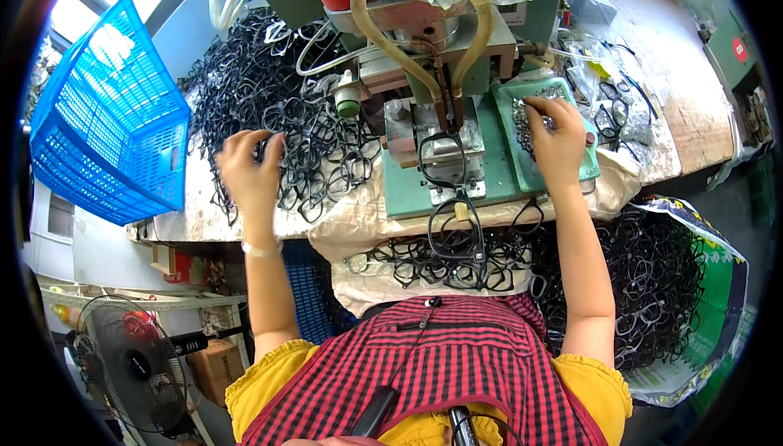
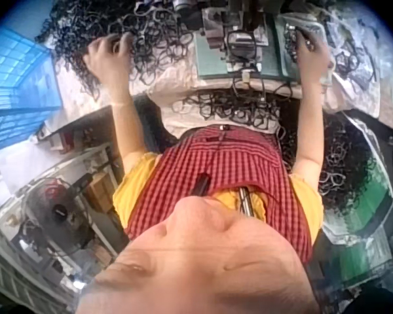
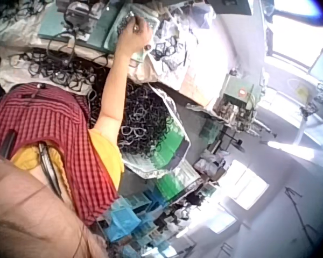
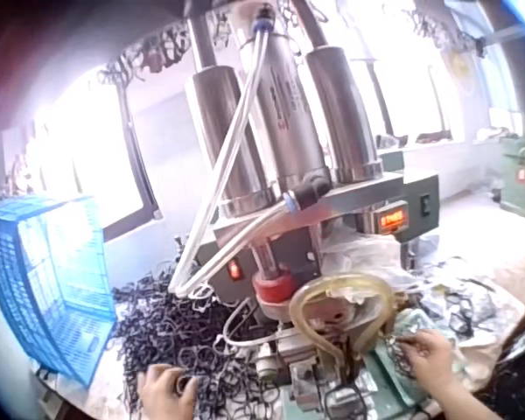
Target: The person assembles eyeglasses by placing frames into a machine and inserting small metal components into the temples. They handle frames one at a time, operating the machine, and placing finished units into a pile.
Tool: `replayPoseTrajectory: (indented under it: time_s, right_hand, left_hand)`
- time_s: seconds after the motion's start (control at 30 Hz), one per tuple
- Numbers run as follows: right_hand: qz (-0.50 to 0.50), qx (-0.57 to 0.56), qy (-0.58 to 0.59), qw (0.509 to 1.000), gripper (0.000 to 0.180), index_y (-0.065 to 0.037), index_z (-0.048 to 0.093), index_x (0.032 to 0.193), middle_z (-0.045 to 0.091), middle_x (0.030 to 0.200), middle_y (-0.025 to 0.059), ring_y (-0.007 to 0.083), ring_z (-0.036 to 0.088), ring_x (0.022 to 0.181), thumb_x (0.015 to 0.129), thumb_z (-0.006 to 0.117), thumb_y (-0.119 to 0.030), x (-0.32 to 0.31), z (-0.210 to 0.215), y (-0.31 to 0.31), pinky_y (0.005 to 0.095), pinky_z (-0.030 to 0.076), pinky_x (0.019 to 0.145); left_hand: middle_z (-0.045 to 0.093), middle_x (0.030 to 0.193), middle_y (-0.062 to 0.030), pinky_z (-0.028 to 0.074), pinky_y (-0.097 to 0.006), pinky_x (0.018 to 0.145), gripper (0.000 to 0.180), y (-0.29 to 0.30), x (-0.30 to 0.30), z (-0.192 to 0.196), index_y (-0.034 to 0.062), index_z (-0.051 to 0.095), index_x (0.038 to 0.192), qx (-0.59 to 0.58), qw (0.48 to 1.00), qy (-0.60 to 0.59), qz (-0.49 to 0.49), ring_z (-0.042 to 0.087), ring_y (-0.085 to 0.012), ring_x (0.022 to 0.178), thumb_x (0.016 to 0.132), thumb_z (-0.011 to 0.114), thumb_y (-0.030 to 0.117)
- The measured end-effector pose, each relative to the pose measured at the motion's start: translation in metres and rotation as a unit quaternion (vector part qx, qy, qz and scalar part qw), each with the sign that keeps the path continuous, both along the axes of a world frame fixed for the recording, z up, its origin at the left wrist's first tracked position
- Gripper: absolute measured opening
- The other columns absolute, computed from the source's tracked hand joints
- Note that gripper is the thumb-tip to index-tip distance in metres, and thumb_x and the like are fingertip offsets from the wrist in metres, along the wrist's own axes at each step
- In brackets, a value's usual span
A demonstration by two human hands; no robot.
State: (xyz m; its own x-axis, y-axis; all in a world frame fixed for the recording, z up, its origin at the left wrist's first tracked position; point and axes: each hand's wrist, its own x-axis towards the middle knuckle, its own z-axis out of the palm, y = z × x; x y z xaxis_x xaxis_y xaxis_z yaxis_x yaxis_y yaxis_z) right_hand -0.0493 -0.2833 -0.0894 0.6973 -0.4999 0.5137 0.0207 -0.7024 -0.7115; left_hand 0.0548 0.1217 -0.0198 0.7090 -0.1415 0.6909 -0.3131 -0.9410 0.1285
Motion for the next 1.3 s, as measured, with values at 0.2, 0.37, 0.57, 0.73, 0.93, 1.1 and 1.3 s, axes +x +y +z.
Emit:
replayPoseTrajectory:
  time_s: [0.2, 0.37, 0.57, 0.73, 0.93, 1.1, 1.3]
  right_hand:
    - [-0.051, 0.089, -0.038, 0.994, 0.015, -0.002, 0.075, 0.098, 0.073, 0.094, 0.0100, 0.0227, 0.069, 0.090, 0.085, 0.069, -0.002, -0.025, -0.035, -0.017, 0.0327, 0.051, 0.084]
    - [-0.128, -0.005, -0.039, 0.991, 0.014, -0.001, 0.074, 0.097, 0.072, 0.094, 0.0102, 0.0227, 0.068, 0.088, 0.083, 0.073, 0.001, -0.084, -0.038, -0.036, 0.0328, 0.051, 0.083]
    - [0.022, 0.070, -0.050, 0.996, 0.015, -0.001, 0.075, 0.096, 0.073, 0.094, 0.0093, 0.0216, 0.068, 0.091, 0.082, 0.073, 0.000, -0.058, 0.017, 0.011, 0.0332, 0.051, 0.086]
    - [0.146, 0.167, -0.128, 0.967, 0.039, 0.002, 0.064, 0.118, 0.072, 0.102, 0.0103, 0.0173, 0.069, 0.093, 0.080, 0.074, -0.002, -0.004, 0.038, 0.056, 0.0294, 0.053, 0.084]
    - [0.168, 0.292, -0.126, 0.933, 0.050, 0.002, 0.054, 0.130, 0.068, 0.093, 0.0052, 0.0104, 0.064, 0.091, 0.083, 0.072, 0.000, -0.003, 0.032, 0.074, 0.0254, 0.048, 0.089]
    - [0.217, 0.367, -0.117, 0.897, 0.054, 0.004, 0.050, 0.134, 0.071, 0.098, 0.0074, 0.0120, 0.063, 0.096, 0.084, 0.070, 0.000, -0.005, 0.050, 0.084, 0.0271, 0.045, 0.094]
    - [0.242, 0.317, -0.076, 0.914, 0.051, 0.000, 0.051, 0.135, 0.072, 0.109, 0.0108, 0.0165, 0.065, 0.105, 0.086, 0.067, -0.002, -0.028, 0.067, 0.083, 0.0306, 0.046, 0.099]
  left_hand:
    - [0.059, 0.099, -0.0119, 0.043, -0.047, 0.083, 0.035, -0.017, 0.077, -0.136, 0.0071, 0.063, 0.088, -0.020, 0.993, 0.046, 0.106, 0.055, -0.0345, 0.095, 0.081, 0.078, 0.037]
    - [0.055, 0.085, -0.0097, 0.046, -0.037, 0.068, 0.035, -0.006, 0.062, -0.077, 0.0023, 0.055, 0.088, -0.156, 0.986, 0.051, -0.007, 0.053, -0.0255, 0.073, 0.085, 0.079, 0.026]
    - [0.058, 0.083, 0.0019, 0.043, -0.022, 0.069, 0.053, 0.026, 0.054, 0.016, -0.0033, 0.060, 0.128, -0.377, 0.867, 0.303, -0.118, 0.049, -0.0067, 0.073, 0.087, 0.081, 0.022]
    - [0.057, 0.081, 0.0047, 0.033, -0.020, 0.060, 0.027, -0.008, 0.035, -0.012, 0.0010, 0.071, 0.105, -0.453, 0.863, 0.163, -0.154, 0.044, -0.0038, 0.067, 0.102, 0.062, 0.026]
    - [0.064, 0.093, -0.0066, 0.050, -0.026, 0.067, 0.013, -0.067, -0.028, -0.065, 0.0057, 0.060, 0.105, -0.626, 0.704, 0.152, -0.298, 0.060, -0.0141, 0.077, 0.105, 0.056, 0.019]
    - [0.063, 0.110, -0.0207, 0.060, -0.039, 0.076, 0.015, -0.121, -0.053, 0.039, -0.0024, 0.054, 0.112, -0.404, 0.744, 0.008, -0.532, 0.064, -0.0262, 0.094, 0.106, 0.050, 0.011]
    - [0.069, 0.101, -0.0217, 0.059, -0.039, 0.078, 0.011, -0.130, -0.049, 0.030, -0.0032, 0.057, 0.107, -0.345, 0.767, -0.006, -0.541, 0.068, -0.0266, 0.085, 0.102, 0.054, 0.005]
